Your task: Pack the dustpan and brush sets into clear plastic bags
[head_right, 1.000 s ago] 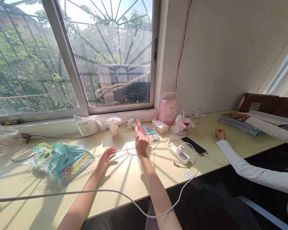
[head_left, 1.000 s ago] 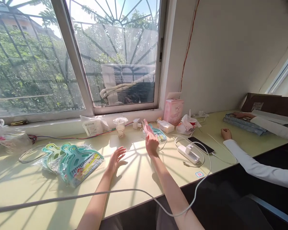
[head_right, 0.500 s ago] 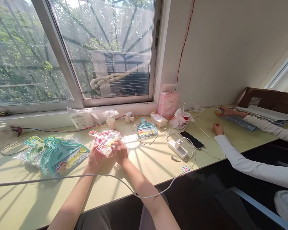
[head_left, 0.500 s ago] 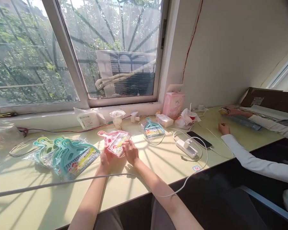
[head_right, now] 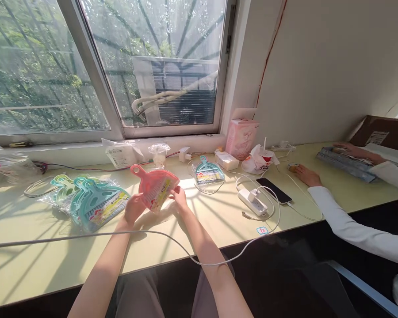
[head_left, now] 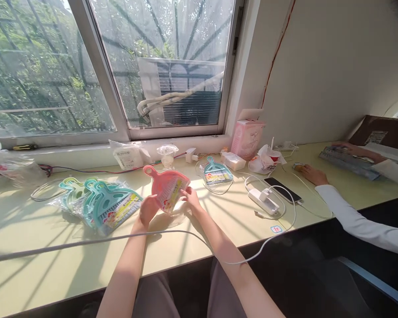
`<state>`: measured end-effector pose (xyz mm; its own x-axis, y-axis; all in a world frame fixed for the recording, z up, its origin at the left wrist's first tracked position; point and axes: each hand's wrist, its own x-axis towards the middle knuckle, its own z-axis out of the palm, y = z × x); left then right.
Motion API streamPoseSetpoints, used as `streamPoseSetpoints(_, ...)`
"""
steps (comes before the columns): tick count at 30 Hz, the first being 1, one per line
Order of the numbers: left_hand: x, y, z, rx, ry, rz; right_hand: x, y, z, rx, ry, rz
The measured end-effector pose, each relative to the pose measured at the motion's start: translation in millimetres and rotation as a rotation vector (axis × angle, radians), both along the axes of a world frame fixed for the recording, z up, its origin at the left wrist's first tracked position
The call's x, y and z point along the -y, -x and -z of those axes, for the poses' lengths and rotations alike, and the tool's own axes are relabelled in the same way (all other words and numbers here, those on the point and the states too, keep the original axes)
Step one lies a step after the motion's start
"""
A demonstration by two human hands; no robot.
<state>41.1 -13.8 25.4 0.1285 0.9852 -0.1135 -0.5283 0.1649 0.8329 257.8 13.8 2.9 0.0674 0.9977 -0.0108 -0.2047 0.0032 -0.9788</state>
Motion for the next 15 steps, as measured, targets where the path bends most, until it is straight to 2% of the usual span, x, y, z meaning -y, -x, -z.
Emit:
streamPoseSetpoints(3, 2, -8, -4.6, 0.054, 0.003, -0.063, 3, -5, 1.4, -0.105, 0.006, 0.001)
streamPoseSetpoints(7, 0, -5, -8.7, 0.081, 0.004, -0.279, 4, -10, -3.1, -0.073, 0.056, -0.060)
streamPoseSetpoints(11, -1, 21, -12.2, 0.099, -0.053, -0.502, 2, -20, -9.1, -0.048, 0.020, -0.096)
streamPoseSetpoints(13, -1, 37, -14.5, 0.075, -0.149, -0.590, 1, -26, -9.8, -0.078, 0.003, -0.051)
streamPoseSetpoints(15, 0, 44, -16.6, -0.078, -0.185, -0.639, 0, -29, -8.4, -0.141, 0.006, 0.047)
